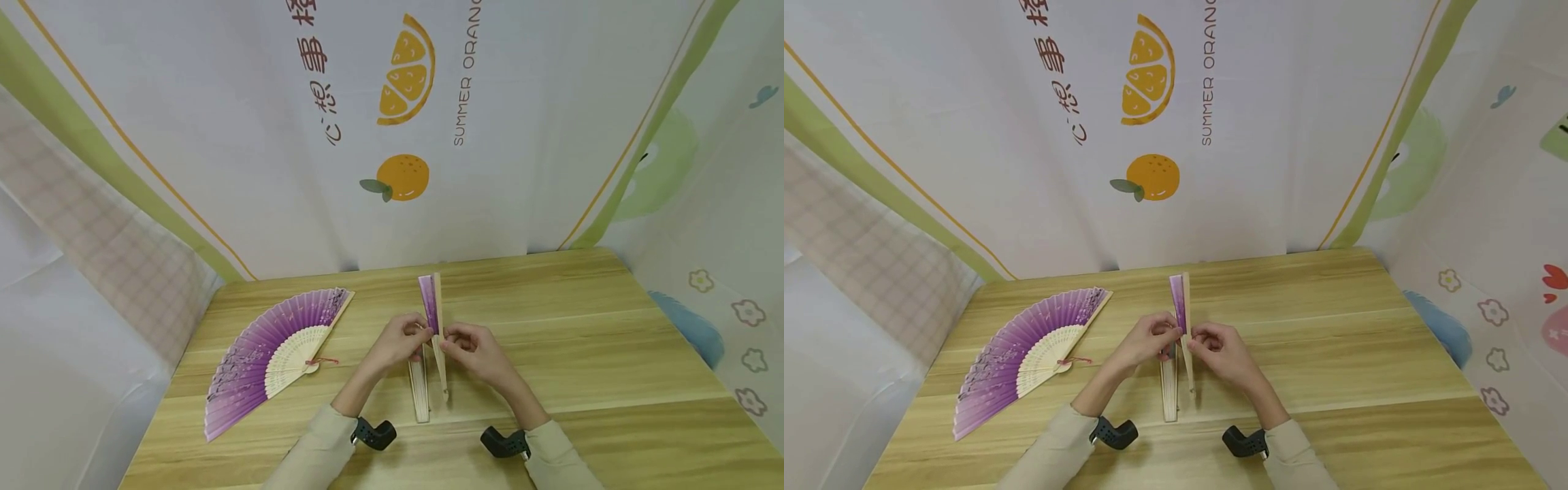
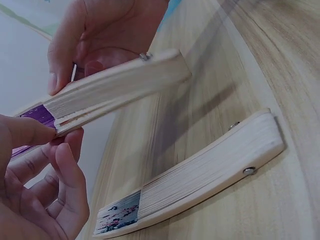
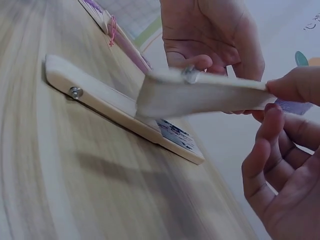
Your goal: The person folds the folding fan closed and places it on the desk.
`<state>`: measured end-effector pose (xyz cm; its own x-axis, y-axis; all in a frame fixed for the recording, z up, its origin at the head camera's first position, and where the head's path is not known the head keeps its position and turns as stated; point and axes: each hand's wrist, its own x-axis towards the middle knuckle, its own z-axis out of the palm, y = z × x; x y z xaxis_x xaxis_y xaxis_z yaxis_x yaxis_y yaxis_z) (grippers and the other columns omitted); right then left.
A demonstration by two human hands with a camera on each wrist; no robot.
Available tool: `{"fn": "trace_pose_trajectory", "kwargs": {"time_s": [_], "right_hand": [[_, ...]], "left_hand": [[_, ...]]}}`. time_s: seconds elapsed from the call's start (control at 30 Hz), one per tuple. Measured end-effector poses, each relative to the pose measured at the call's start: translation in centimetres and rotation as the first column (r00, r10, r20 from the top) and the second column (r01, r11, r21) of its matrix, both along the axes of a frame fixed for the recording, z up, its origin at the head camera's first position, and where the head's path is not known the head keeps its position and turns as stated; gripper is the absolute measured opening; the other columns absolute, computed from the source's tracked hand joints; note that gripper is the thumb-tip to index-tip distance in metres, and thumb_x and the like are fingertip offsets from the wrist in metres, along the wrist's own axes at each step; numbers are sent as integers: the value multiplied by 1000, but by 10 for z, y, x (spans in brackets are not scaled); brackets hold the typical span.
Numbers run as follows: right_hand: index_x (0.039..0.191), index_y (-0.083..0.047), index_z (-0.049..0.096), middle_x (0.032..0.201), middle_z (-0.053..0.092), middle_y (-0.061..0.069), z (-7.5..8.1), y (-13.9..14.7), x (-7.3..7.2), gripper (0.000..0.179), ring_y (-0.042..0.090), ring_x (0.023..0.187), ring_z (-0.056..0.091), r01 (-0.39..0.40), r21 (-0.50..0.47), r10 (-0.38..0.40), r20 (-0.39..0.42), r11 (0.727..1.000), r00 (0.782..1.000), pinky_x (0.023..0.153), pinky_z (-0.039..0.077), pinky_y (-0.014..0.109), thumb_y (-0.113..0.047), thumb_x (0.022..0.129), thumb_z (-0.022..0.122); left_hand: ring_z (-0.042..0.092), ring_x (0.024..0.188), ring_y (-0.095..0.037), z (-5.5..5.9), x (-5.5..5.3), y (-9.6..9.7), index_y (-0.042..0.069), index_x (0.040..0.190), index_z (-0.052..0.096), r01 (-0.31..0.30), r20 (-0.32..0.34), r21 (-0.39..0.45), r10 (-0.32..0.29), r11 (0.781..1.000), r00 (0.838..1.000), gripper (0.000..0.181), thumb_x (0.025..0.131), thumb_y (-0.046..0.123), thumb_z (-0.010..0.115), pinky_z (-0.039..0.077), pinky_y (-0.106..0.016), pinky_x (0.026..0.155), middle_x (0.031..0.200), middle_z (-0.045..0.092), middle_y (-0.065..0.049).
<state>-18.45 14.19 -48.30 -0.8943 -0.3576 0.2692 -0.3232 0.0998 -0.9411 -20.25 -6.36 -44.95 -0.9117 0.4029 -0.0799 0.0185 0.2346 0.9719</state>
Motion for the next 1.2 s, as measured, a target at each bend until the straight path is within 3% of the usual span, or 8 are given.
{"fn": "trace_pose_trajectory", "kwargs": {"time_s": [0.27,0.47,0.7,0.87,1.1,1.2], "right_hand": [[114,11,63,91,63,14,3,3,-1,22,21,72,61,-20,-20,22,121,1000,992,62,51,26,-5,100,66],[116,11,59,96,59,16,4,8,-1,26,23,74,58,-67,-67,80,212,995,974,66,51,30,-10,101,65],[109,9,62,93,59,21,0,10,-3,21,20,70,54,-73,-102,94,224,992,970,63,47,29,-11,101,65],[110,10,64,90,59,19,-2,10,-3,21,16,68,53,-51,-119,78,229,992,970,61,46,27,-8,100,66],[112,12,65,93,63,10,0,9,0,22,15,73,57,-43,-129,70,217,991,974,64,48,25,-6,99,66],[111,12,65,94,63,11,-1,8,1,21,16,75,58,-47,-120,68,177,992,982,64,50,24,-5,99,66]], "left_hand": [[52,63,-15,0,0,0,-2,105,63,21,22,31,-22,999,1000,15,105,13,60,52,-29,56,82,65,-15],[54,65,-17,2,1,0,-1,103,63,26,20,14,-26,1000,999,13,104,11,59,53,-28,57,88,65,-21],[55,65,-16,-1,-1,1,-1,104,66,39,2,-10,-39,999,999,15,104,13,61,55,-29,57,90,65,-25],[55,65,-17,-2,-3,3,-1,107,67,6,-28,6,-6,1000,1000,18,105,16,60,55,-32,57,93,65,-26],[52,57,-18,6,-1,7,-8,103,66,-16,-48,7,16,1000,999,15,104,5,57,48,-32,53,81,65,-12],[51,55,-17,9,1,8,-7,101,65,-24,-51,-3,24,1000,998,15,104,5,58,47,-30,53,82,66,-15]]}}
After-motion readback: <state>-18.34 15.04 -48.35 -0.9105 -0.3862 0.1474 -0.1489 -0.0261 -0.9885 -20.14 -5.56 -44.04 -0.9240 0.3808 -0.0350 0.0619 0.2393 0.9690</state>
